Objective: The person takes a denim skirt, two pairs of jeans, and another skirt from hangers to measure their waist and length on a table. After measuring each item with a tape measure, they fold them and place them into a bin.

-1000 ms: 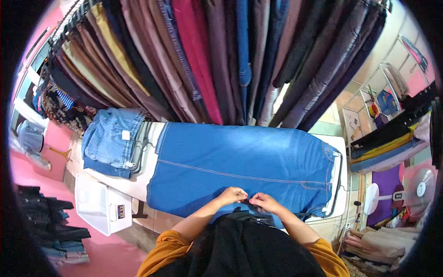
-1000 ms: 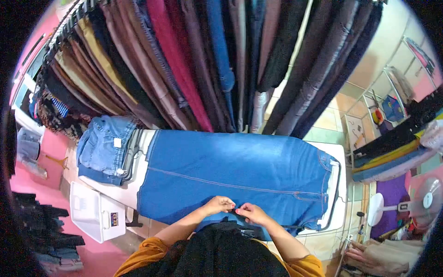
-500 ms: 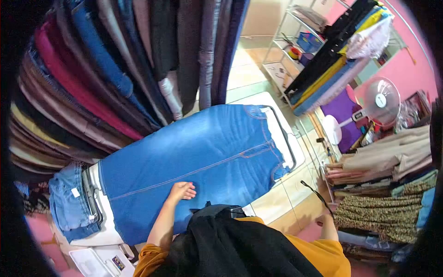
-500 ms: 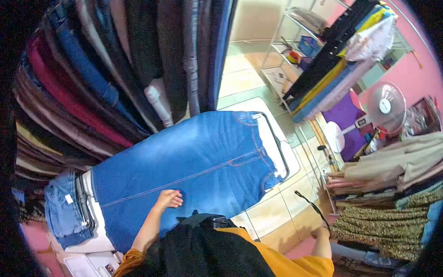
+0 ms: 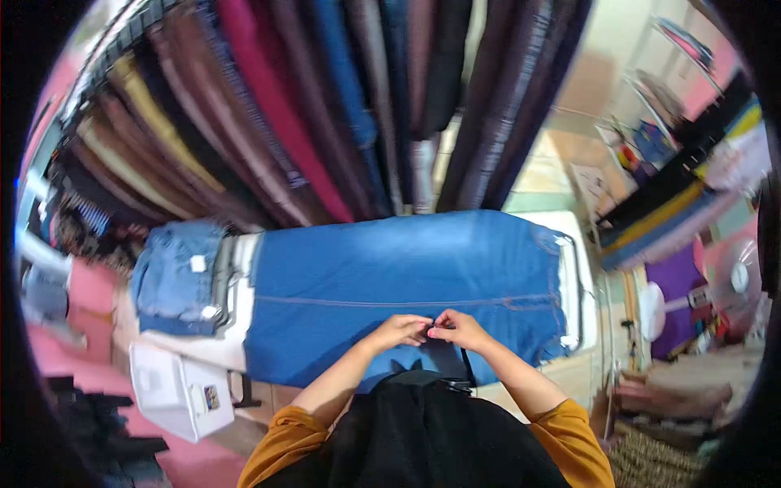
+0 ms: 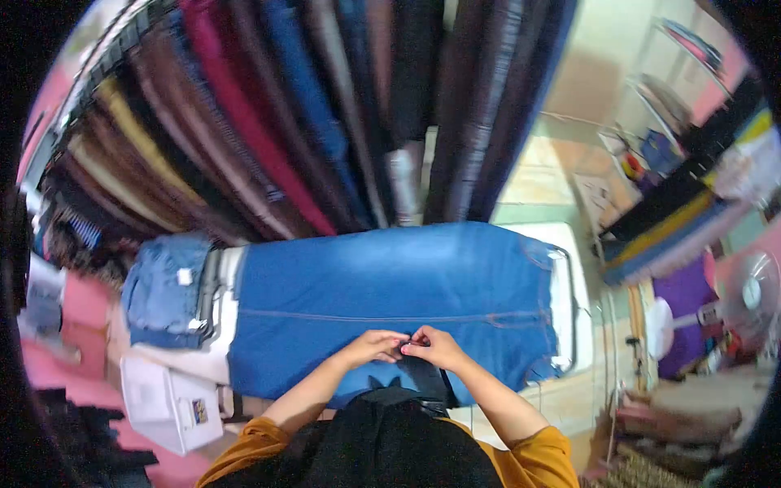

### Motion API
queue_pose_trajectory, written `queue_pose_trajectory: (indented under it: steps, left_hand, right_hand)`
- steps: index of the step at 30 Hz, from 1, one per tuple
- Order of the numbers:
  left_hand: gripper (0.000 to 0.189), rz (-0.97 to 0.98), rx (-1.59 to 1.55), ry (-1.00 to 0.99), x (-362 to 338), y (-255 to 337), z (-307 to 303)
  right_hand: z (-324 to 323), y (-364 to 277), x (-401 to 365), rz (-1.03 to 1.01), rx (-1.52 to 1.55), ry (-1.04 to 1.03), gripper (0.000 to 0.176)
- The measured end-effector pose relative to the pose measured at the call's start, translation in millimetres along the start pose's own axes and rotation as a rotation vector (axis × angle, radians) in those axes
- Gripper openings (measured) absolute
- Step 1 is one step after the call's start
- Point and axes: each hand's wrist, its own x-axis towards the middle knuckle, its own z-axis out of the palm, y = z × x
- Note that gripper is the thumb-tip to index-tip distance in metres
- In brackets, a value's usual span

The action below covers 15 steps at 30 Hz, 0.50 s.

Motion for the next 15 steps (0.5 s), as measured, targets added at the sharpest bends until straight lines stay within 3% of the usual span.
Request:
queue_pose_trajectory:
  steps: [2, 4, 6, 9, 11, 13, 15]
  left_hand:
    - [0.031, 0.099, -0.094, 0.166, -10.8, -11.4, -16.1]
    - [0.024, 0.139, -0.120, 0.313, -25.1, -24.1, -37.0]
    - [0.018, 0.171, -0.142, 0.441, -39.6, -33.3, -51.9]
    - [0.005, 0.228, 0.028, 0.626, -58.9, -42.9, -80.0]
    - [0.005, 0.221, 0.261, 0.875, -79.2, -46.4, -124.3]
    - [0.007, 0.267, 0.377, 1.126, -104.4, -60.5, -183.7]
    - [0.009, 0.150, 0.584, 1.403, -142.4, -40.1, -213.5]
  right_hand:
    - [21.5, -14.2, 30.1, -0.065, -0.053, -0.055, 0.052]
    - [39.8, -29.3, 46.8, -0.081, -0.027, -0.051, 0.042]
    - [59.7, -25.9, 59.3, -0.110, -0.033, -0.096, 0.043]
    - [69.8, -23.2, 70.5, -0.143, -0.117, 0.008, 0.046]
    - [47.7, -37.8, 63.7, -0.101, -0.067, 0.118, 0.040]
    - [8.0, -1.3, 71.8, -0.066, 0.012, 0.228, 0.036]
    - [-45.3, 0.6, 53.2, 0.014, 0.025, 0.411, 0.033]
